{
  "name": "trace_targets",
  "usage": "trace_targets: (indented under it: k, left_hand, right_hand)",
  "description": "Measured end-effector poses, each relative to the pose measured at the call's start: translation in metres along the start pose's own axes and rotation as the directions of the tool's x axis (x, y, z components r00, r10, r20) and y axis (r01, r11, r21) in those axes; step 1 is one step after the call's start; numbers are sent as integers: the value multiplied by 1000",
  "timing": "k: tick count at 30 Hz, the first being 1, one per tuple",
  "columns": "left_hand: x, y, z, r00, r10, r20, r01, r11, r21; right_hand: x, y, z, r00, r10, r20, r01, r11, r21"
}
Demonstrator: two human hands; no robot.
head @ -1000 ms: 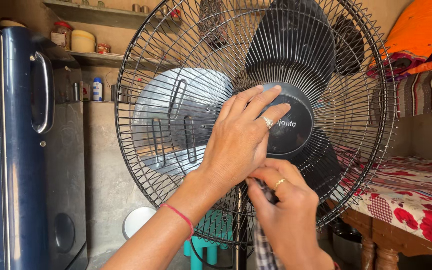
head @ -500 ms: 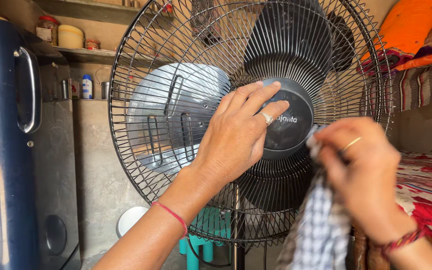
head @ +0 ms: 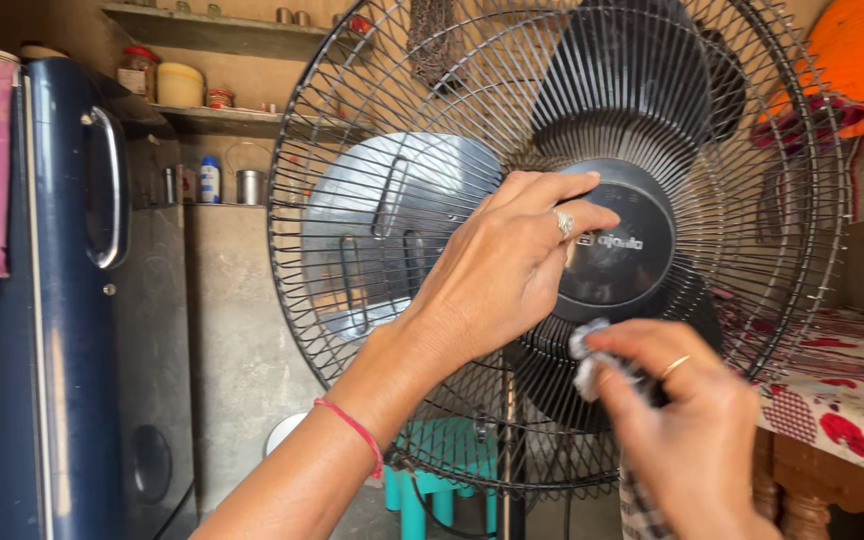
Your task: The person uses a screwdriver to unscrew the fasteners holding the front guard of a pedestal fan, then wipes the fan blades and center hub with a checkered cloth, and finally uses the screwdriver again to re-tighten the guard screws.
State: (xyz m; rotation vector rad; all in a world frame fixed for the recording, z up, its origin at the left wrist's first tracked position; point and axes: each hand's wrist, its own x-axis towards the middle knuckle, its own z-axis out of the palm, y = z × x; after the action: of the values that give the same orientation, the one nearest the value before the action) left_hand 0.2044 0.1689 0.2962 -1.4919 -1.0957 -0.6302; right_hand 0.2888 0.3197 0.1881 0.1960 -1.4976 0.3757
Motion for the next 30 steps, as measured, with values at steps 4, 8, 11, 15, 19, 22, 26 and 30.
trace_targets:
  k: [4, 8, 11, 15, 19, 22, 26, 30]
  left_hand:
    - [-1, 2, -15, 998, -60, 23, 62, 993, -100]
    - [-5, 2, -31, 999, -45, -9, 44, 993, -107]
    - [-6, 2, -38, 995, -91, -30, 87, 988, -129]
    - [-7, 1, -43, 992, -93, -81, 81, 987, -139]
    - [-8, 1, -42, 987, -145, -75, 132, 979, -154]
    - [-7, 2, -38, 979, -185, -83, 171, 972, -159]
    - [-5, 1, -35, 973, -211, -94, 191, 965, -181]
    - [-3, 2, -35, 962, -244, -125, 219, 958, -185]
  right_hand:
    - [0, -22, 20, 983, -185, -5, 185, 982, 26]
    - [28, -33, 34, 901, -432, 45, 431, 902, 39]
    - [42, -33, 35, 853, -510, 109, 510, 860, 30]
    - [31, -28, 16, 867, -434, 243, 453, 891, -23]
    - [22, -24, 2, 914, -272, 300, 315, 943, -106]
    - [26, -28, 7, 927, -216, 306, 244, 968, -53]
    - [49, -37, 23, 849, -504, 159, 509, 861, 10]
    - [71, -40, 36, 837, -543, 70, 542, 840, 42]
